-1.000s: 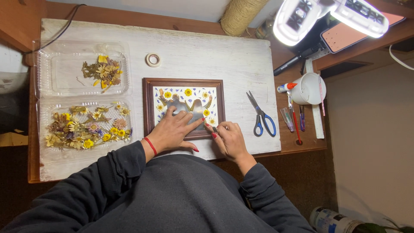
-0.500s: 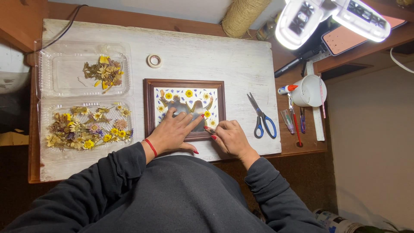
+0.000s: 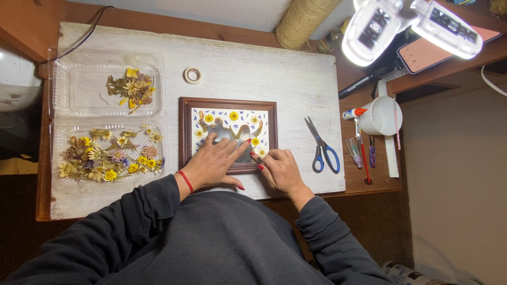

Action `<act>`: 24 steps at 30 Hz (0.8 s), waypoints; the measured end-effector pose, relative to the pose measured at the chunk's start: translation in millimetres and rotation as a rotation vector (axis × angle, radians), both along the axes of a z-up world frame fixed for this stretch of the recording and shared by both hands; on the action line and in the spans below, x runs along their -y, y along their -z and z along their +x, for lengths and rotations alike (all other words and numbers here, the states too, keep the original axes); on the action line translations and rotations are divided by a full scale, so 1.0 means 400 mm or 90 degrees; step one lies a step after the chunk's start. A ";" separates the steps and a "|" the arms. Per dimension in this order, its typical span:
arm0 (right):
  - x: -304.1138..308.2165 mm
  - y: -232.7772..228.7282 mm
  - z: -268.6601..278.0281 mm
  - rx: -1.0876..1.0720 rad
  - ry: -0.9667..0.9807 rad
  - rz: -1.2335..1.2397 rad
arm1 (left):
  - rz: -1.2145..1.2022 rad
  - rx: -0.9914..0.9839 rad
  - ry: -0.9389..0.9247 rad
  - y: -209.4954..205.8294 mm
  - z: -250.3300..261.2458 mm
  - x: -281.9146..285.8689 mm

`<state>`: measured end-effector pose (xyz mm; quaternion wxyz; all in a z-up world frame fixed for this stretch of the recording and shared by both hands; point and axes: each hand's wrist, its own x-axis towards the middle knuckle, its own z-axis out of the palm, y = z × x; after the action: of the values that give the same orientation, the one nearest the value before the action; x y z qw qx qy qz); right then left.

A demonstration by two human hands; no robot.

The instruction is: Arranging and securing dried flowers inside a small wooden frame using adhesive tape and tweezers.

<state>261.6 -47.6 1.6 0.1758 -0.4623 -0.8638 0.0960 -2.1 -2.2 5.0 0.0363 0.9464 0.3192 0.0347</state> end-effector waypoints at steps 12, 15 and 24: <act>-0.018 0.106 0.065 -0.154 0.155 -0.013 | -0.007 0.116 -0.212 -0.051 -0.095 -0.155; -0.091 0.044 0.079 -0.253 0.321 -0.130 | 0.025 0.171 -0.234 -0.064 -0.152 -0.247; -0.190 -0.040 0.097 -0.162 0.538 -0.223 | 0.072 0.156 -0.231 -0.025 -0.179 -0.357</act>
<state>300.6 28.4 17.6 0.2237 -0.7803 -0.5426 0.2162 -73.7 140.5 15.1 0.0149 0.8626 0.4750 0.1732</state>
